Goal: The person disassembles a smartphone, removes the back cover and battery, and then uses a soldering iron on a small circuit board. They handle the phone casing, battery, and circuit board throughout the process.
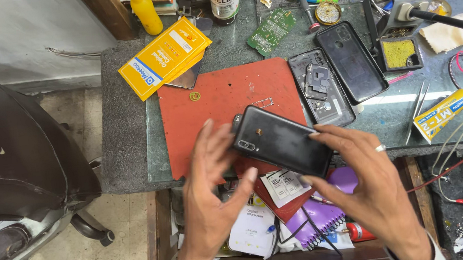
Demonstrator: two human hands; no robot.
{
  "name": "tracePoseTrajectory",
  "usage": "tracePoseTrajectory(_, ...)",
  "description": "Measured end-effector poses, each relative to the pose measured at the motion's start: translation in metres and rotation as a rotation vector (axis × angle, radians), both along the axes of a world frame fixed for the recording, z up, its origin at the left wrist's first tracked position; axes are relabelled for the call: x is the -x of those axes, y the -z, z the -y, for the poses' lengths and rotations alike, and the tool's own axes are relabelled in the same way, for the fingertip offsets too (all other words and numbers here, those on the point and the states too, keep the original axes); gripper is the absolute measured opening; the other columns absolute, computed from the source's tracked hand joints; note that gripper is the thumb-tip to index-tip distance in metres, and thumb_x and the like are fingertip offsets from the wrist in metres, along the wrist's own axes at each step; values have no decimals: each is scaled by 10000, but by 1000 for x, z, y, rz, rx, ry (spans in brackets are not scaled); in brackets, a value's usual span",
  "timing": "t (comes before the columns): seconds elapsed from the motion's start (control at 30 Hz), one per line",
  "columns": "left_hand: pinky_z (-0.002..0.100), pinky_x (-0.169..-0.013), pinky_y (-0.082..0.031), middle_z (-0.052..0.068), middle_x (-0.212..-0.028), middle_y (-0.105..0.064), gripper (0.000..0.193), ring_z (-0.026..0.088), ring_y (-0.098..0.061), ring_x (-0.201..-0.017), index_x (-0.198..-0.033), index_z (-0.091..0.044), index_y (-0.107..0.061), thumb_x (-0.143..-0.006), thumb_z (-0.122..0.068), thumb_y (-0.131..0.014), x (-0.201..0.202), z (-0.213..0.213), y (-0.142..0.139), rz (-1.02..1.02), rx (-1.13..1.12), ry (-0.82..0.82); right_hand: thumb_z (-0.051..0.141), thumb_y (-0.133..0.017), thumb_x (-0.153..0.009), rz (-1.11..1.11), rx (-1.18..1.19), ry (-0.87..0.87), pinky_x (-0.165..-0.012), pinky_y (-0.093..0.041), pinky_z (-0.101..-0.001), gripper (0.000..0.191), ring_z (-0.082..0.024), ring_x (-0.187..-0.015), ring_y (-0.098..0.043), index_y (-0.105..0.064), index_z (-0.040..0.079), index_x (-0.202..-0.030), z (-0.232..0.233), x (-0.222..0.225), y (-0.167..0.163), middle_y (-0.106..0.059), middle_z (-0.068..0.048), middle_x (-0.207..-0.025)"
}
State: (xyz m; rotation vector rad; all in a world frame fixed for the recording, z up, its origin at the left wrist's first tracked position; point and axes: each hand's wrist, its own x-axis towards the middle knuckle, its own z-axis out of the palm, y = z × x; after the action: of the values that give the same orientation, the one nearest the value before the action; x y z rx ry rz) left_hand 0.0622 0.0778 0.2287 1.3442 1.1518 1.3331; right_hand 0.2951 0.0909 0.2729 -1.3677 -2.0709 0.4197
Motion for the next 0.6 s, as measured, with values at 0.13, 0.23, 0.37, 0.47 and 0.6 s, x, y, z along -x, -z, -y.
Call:
tracePoseTrajectory(0.13,444,-1147,-449,157,-1446,-563,662,318,-524,-1380,-1476,-16,-502,-882,-115,-778,16,-6,-1,-673,-277,-155,187,-878,-663,26,3,-35,-1032,-480,-415,678,-323,-1217,-615,-637,43,-1280,-14,-1,7,-652,-128,-1343)
tracePoseTrajectory(0.23,446,-1154,-436,124,-1446,-573,563,329,-501,-1395,-1398,-6,-585,-875,-118,-764,23,-13,0,-787,-329,-89,182,-873,-662,38,35,-38,-1014,-487,-412,654,-316,-1205,-610,-655,46,-1264,-14,1,13,-650,-125,-1348)
tracePoseTrajectory(0.37,465,-1104,-422,106,-1412,-602,542,321,-475,-1397,-1377,-4,-603,-885,-170,-759,24,-23,1,-850,-344,-33,181,-860,-676,58,28,-45,-1014,-489,-420,620,-318,-1210,-606,-667,45,-1250,-15,4,16,-650,-116,-1354)
tracePoseTrajectory(0.47,462,-1086,-418,80,-1400,-619,512,300,-475,-1398,-1361,-19,-628,-896,-196,-749,25,-28,1,-886,-360,-4,188,-856,-686,77,26,-47,-1007,-490,-422,605,-323,-1205,-604,-671,47,-1245,-15,6,17,-648,-117,-1351)
tracePoseTrajectory(0.6,464,-1081,-417,66,-1386,-628,473,289,-478,-1393,-1320,-24,-654,-898,-215,-749,27,-31,3,-926,-381,21,192,-852,-691,118,28,-42,-1002,-487,-427,598,-335,-1200,-597,-679,59,-1248,-16,8,19,-643,-121,-1351)
